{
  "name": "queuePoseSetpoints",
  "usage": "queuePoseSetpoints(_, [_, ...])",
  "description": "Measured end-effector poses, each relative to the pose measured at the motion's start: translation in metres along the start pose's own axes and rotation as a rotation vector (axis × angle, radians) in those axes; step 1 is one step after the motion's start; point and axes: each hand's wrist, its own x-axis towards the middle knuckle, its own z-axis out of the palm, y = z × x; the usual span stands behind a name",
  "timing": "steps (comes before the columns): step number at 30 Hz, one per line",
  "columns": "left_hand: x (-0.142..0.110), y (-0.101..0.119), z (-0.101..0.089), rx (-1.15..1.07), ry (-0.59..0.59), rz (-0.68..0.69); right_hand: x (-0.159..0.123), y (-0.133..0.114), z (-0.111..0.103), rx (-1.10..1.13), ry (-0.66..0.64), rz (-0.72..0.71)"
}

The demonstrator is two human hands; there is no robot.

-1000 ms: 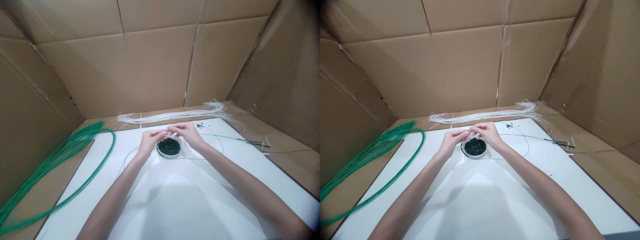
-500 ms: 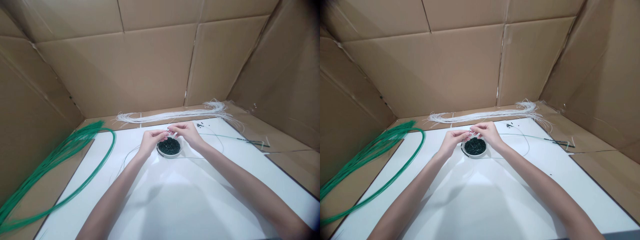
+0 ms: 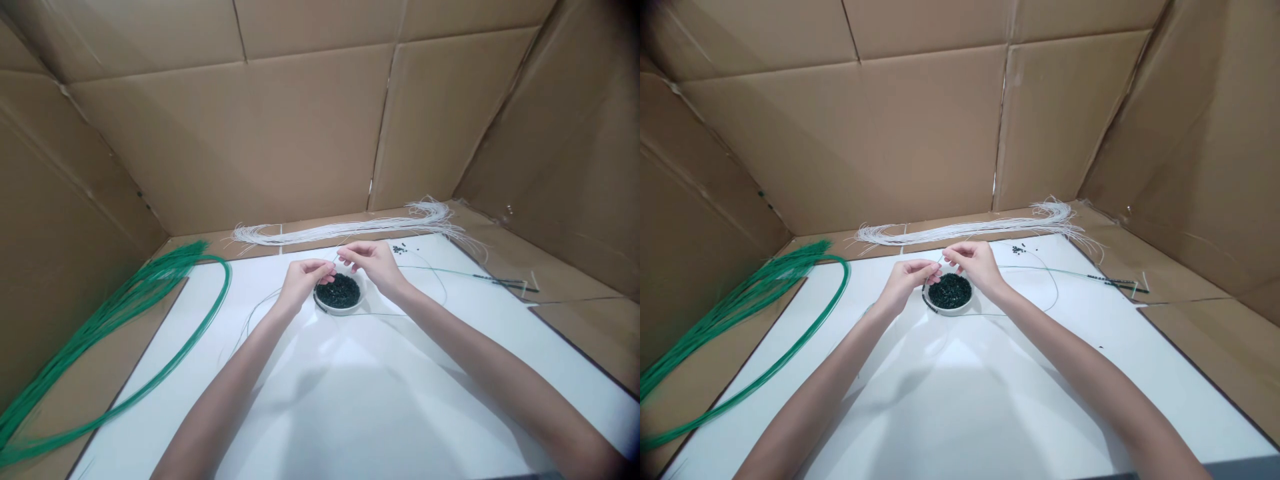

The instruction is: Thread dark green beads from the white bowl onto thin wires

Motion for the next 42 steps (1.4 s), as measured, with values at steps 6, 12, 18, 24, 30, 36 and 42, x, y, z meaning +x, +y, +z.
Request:
queuePoseSetpoints(6, [0.001, 0.000, 0.001, -0.018, 0.034, -0.048, 0.000, 0.000, 0.001, -0.008, 0.017, 0.000])
queuePoseSetpoints(12, [0.000, 0.001, 0.001, -0.022, 0.039, -0.054, 0.001, 0.002, 0.000, -0.002, 0.016, -0.013])
queuePoseSetpoints(18, [0.001, -0.001, 0.000, -0.047, 0.036, -0.052, 0.001, 0.002, 0.000, 0.010, 0.024, 0.000])
queuePoseSetpoints(24, [0.002, -0.004, -0.001, -0.047, 0.026, -0.049, 0.000, 0.000, 0.000, 0.019, 0.033, 0.014])
queuePoseSetpoints(30, [0.002, -0.002, 0.000, -0.036, 0.056, -0.001, -0.005, 0.009, 0.009, 0.073, -0.029, 0.039])
queuePoseSetpoints(36, [0.004, -0.006, -0.001, -0.007, 0.047, -0.013, -0.006, 0.020, 0.014, -0.062, -0.010, -0.074])
queuePoseSetpoints(42, [0.006, -0.010, -0.002, 0.029, 0.063, -0.024, -0.006, 0.019, 0.014, -0.071, -0.001, -0.055])
